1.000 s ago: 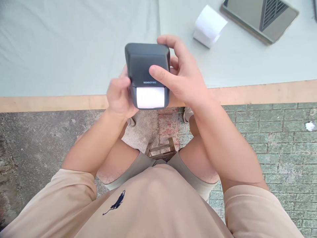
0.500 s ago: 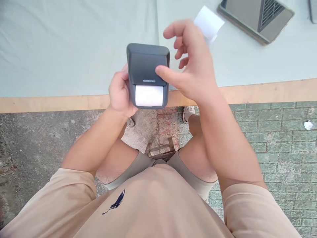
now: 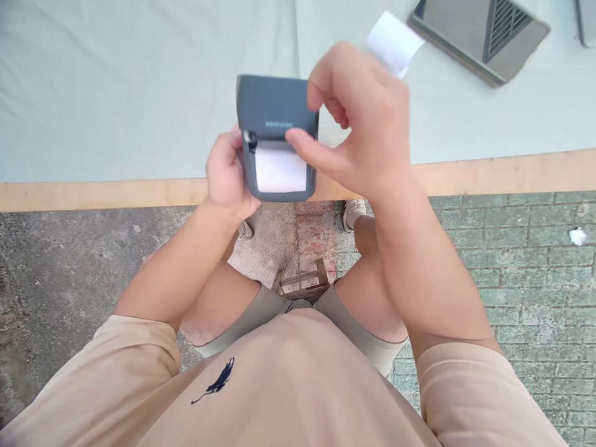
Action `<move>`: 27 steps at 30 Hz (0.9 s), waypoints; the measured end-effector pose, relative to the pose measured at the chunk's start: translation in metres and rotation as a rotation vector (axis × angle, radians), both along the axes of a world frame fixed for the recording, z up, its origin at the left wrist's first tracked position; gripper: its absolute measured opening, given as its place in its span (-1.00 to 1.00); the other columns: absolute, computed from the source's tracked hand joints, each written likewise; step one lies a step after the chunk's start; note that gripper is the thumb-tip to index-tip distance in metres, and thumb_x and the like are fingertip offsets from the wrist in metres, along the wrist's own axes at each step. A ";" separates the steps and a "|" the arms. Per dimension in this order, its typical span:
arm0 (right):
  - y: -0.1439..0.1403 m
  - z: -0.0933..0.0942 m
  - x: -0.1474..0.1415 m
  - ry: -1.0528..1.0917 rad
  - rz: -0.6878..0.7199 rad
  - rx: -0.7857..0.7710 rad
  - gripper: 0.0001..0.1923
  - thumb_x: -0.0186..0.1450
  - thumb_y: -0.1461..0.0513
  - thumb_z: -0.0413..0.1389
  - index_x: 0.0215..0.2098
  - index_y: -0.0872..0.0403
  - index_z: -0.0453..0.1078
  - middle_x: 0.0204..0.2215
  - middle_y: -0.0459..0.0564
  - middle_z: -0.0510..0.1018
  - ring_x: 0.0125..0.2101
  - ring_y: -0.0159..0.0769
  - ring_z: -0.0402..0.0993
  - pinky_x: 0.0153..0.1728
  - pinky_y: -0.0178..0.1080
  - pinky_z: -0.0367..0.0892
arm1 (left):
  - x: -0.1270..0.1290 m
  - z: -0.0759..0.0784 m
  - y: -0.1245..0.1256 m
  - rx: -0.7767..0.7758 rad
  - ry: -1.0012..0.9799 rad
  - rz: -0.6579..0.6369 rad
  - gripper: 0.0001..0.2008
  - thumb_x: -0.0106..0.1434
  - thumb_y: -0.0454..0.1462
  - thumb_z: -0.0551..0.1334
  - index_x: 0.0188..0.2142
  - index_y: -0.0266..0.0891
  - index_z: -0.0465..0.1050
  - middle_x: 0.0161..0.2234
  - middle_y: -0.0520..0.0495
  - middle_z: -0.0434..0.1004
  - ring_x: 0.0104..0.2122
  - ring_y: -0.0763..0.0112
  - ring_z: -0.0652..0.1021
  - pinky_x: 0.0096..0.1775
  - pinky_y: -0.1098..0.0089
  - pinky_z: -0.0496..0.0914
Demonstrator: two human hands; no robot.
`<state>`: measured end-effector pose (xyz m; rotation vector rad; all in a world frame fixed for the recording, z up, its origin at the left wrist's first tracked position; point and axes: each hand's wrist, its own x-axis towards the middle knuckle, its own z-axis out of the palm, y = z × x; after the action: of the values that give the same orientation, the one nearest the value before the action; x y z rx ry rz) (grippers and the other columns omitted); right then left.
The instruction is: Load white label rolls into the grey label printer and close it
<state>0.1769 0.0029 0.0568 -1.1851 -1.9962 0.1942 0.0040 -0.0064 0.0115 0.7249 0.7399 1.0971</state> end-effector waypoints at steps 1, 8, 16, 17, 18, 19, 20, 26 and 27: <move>0.000 0.000 -0.003 0.071 -0.108 0.049 -0.71 0.22 0.07 0.10 -0.47 -0.02 0.07 -0.56 -0.11 0.16 -0.56 -0.35 0.14 -0.45 -0.19 0.17 | 0.001 0.000 0.000 -0.003 -0.015 0.006 -0.78 0.28 -0.22 -0.03 -0.30 -0.18 0.37 -0.35 -0.01 0.44 0.16 0.18 0.34 0.07 0.21 0.38; 0.002 0.004 -0.011 0.115 0.013 -0.139 -0.82 0.25 0.28 0.05 -0.48 -0.01 0.14 -0.45 -0.10 0.39 -0.41 -0.30 0.41 -0.40 -0.22 0.24 | -0.002 0.004 -0.002 -0.088 -0.040 -0.025 -0.75 0.29 -0.11 -0.01 -0.33 -0.14 0.36 -0.30 -0.06 0.50 0.09 0.17 0.38 0.07 0.21 0.37; 0.006 0.017 -0.011 -0.511 -0.084 -0.381 -0.77 0.08 0.20 0.16 -0.25 -0.09 0.44 -0.44 -0.09 0.52 -0.48 -0.23 0.33 -0.50 -0.20 0.05 | -0.002 0.001 -0.006 -0.006 -0.030 -0.079 -0.80 0.28 -0.23 0.10 -0.10 -0.14 0.33 -0.25 0.01 0.43 -0.17 0.39 0.53 -0.20 0.43 0.40; 0.006 0.017 -0.012 -0.562 -0.092 -0.395 -0.76 0.08 0.20 0.15 -0.25 -0.11 0.43 -0.45 -0.09 0.51 -0.48 -0.22 0.31 -0.51 -0.22 0.01 | -0.002 -0.001 -0.006 -0.002 -0.021 -0.083 -0.80 0.28 -0.23 0.09 -0.10 -0.15 0.33 -0.25 0.01 0.42 -0.18 0.39 0.53 -0.22 0.45 0.40; 0.006 0.016 -0.013 -0.599 -0.098 -0.397 -0.77 0.07 0.20 0.14 -0.26 -0.12 0.43 -0.48 -0.09 0.50 -0.49 -0.22 0.29 -0.52 -0.23 -0.04 | -0.002 -0.002 -0.006 0.001 -0.015 -0.085 -0.80 0.29 -0.22 0.09 -0.10 -0.15 0.33 -0.27 0.01 0.42 -0.19 0.40 0.53 -0.23 0.45 0.39; 0.006 0.016 -0.014 -0.624 -0.108 -0.389 -0.77 0.06 0.21 0.13 -0.28 -0.12 0.43 -0.50 -0.09 0.48 -0.50 -0.23 0.27 -0.52 -0.24 -0.07 | -0.002 -0.002 -0.006 0.002 -0.012 -0.086 -0.80 0.29 -0.22 0.09 -0.11 -0.16 0.34 -0.28 0.01 0.42 -0.20 0.39 0.53 -0.25 0.45 0.39; 0.005 0.017 -0.015 -0.633 -0.113 -0.377 -0.77 0.04 0.21 0.12 -0.30 -0.12 0.43 -0.52 -0.10 0.46 -0.50 -0.24 0.25 -0.52 -0.25 -0.08 | -0.002 -0.002 -0.006 0.001 -0.013 -0.082 -0.80 0.28 -0.22 0.10 -0.11 -0.15 0.34 -0.28 0.01 0.42 -0.21 0.38 0.53 -0.26 0.45 0.40; -0.003 0.028 0.001 0.031 -0.031 -0.345 -0.69 0.01 0.30 0.07 -0.28 0.00 0.49 -0.48 -0.13 0.46 -0.59 -0.48 0.09 -0.54 -0.29 -0.01 | -0.004 0.002 -0.002 -0.033 -0.089 -0.108 -0.82 0.29 -0.22 0.06 -0.19 -0.08 0.41 -0.32 0.00 0.47 -0.12 0.29 0.51 -0.16 0.37 0.45; -0.004 0.027 0.008 0.225 -0.057 -0.335 -0.71 0.01 0.28 0.06 -0.29 0.03 0.48 -0.44 -0.09 0.46 -0.60 -0.49 0.08 -0.57 -0.29 -0.04 | -0.004 0.002 -0.001 -0.040 -0.097 -0.109 -0.80 0.29 -0.21 0.05 -0.19 -0.11 0.41 -0.32 -0.01 0.48 -0.07 0.26 0.50 -0.08 0.33 0.45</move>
<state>0.1853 -0.0014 0.0842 -1.3593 -1.7733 0.6255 0.0001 -0.0073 0.0136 0.6660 0.6311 1.0089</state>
